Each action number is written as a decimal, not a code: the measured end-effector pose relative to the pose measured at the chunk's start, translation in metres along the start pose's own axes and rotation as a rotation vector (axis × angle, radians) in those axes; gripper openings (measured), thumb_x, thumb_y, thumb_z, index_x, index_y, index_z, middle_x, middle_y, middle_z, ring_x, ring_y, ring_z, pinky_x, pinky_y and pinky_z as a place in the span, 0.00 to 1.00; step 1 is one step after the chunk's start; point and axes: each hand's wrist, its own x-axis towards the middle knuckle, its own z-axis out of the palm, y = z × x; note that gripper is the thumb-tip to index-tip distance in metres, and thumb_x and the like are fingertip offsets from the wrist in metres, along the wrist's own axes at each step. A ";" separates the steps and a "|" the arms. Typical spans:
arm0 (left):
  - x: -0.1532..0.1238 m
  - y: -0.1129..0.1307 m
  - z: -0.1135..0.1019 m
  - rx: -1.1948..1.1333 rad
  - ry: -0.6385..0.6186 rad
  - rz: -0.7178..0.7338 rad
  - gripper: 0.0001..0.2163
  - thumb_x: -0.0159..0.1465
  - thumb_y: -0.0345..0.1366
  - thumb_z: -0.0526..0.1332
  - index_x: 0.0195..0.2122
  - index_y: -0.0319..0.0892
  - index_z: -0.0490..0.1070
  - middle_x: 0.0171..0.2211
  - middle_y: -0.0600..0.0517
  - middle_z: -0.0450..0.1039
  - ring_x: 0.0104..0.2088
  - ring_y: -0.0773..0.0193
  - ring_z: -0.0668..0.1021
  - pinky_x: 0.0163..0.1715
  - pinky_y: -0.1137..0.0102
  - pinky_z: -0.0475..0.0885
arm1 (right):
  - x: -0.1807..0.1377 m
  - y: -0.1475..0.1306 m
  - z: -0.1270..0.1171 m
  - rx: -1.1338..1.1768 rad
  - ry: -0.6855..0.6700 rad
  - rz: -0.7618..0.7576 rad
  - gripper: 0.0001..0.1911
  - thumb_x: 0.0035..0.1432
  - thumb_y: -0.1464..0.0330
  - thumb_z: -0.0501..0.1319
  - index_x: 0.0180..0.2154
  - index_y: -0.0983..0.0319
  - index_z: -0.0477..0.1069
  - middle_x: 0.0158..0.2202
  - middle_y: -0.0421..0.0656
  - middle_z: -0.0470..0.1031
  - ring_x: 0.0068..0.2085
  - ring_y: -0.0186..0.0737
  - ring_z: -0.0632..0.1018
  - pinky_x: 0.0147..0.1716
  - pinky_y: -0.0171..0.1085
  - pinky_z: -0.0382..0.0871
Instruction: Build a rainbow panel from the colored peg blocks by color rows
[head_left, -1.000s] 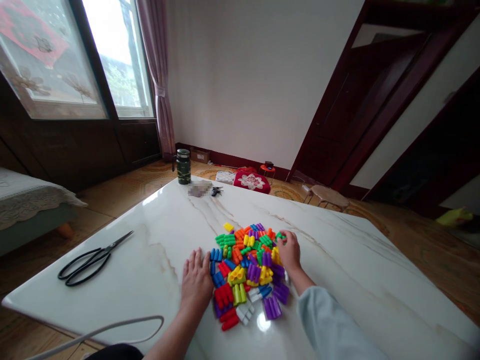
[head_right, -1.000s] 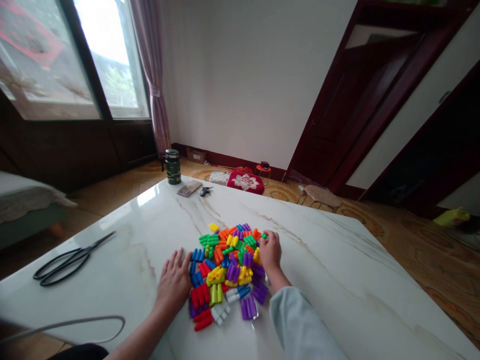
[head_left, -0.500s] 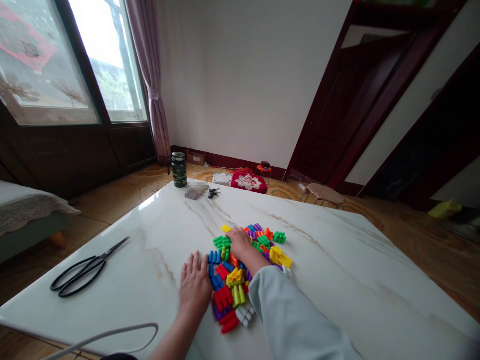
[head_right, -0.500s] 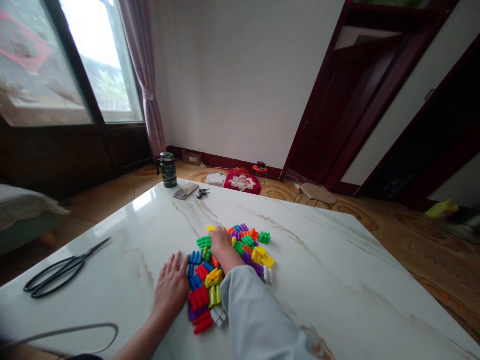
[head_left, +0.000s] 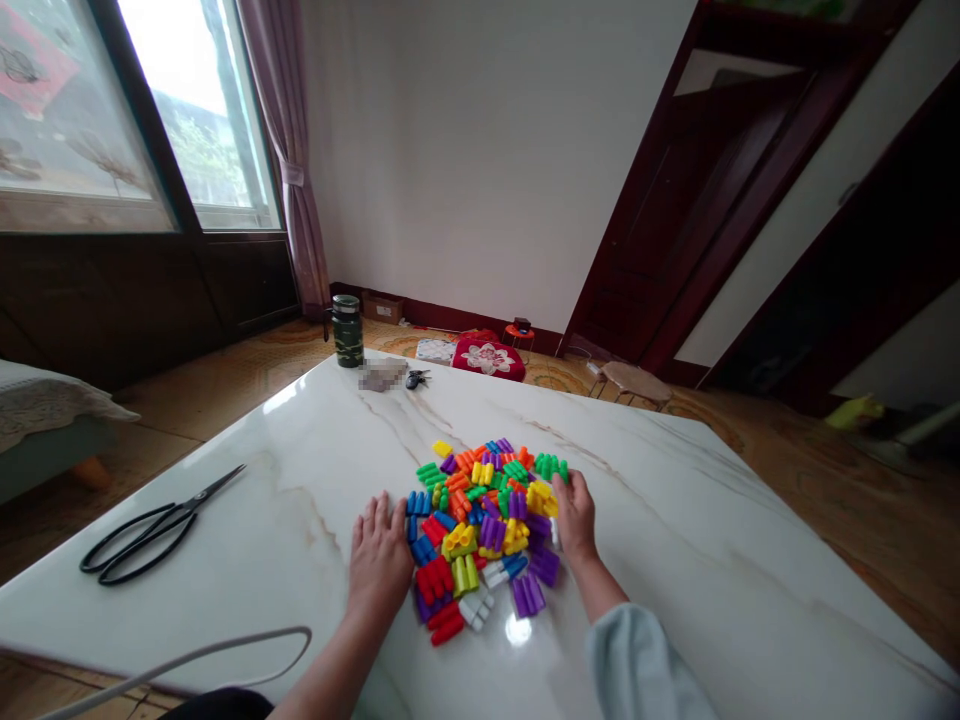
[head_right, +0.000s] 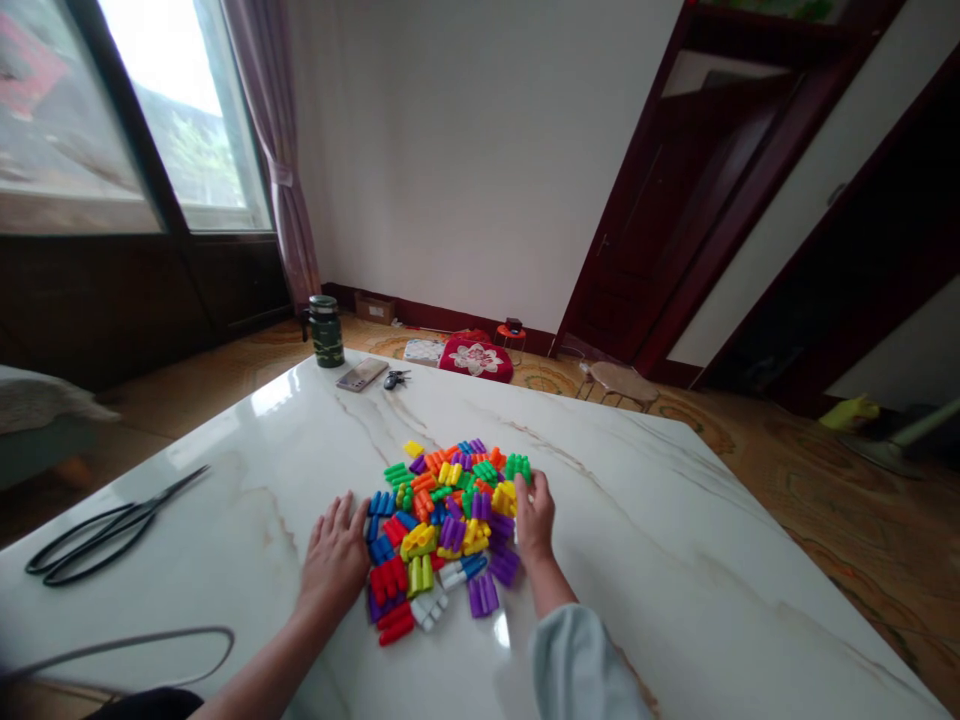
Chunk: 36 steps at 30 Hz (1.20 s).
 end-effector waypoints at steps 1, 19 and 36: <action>0.000 0.000 -0.001 0.001 0.000 -0.001 0.24 0.65 0.27 0.48 0.62 0.41 0.65 0.66 0.40 0.58 0.66 0.51 0.60 0.64 0.56 0.54 | -0.001 0.013 -0.014 -0.015 0.056 0.027 0.21 0.55 0.49 0.55 0.36 0.60 0.68 0.33 0.45 0.76 0.36 0.44 0.75 0.37 0.39 0.68; 0.000 -0.003 0.003 0.022 0.014 0.018 0.24 0.66 0.26 0.45 0.62 0.38 0.64 0.65 0.39 0.59 0.65 0.52 0.61 0.64 0.56 0.55 | -0.023 0.041 0.046 -0.157 -0.017 0.063 0.25 0.59 0.53 0.46 0.47 0.61 0.68 0.49 0.54 0.75 0.51 0.50 0.75 0.51 0.46 0.66; 0.001 -0.006 0.010 0.017 0.027 0.015 0.25 0.66 0.24 0.43 0.62 0.34 0.63 0.64 0.39 0.60 0.65 0.51 0.61 0.64 0.56 0.56 | -0.005 0.055 -0.004 0.029 0.155 0.100 0.21 0.52 0.54 0.58 0.41 0.62 0.73 0.39 0.49 0.78 0.38 0.45 0.78 0.40 0.42 0.71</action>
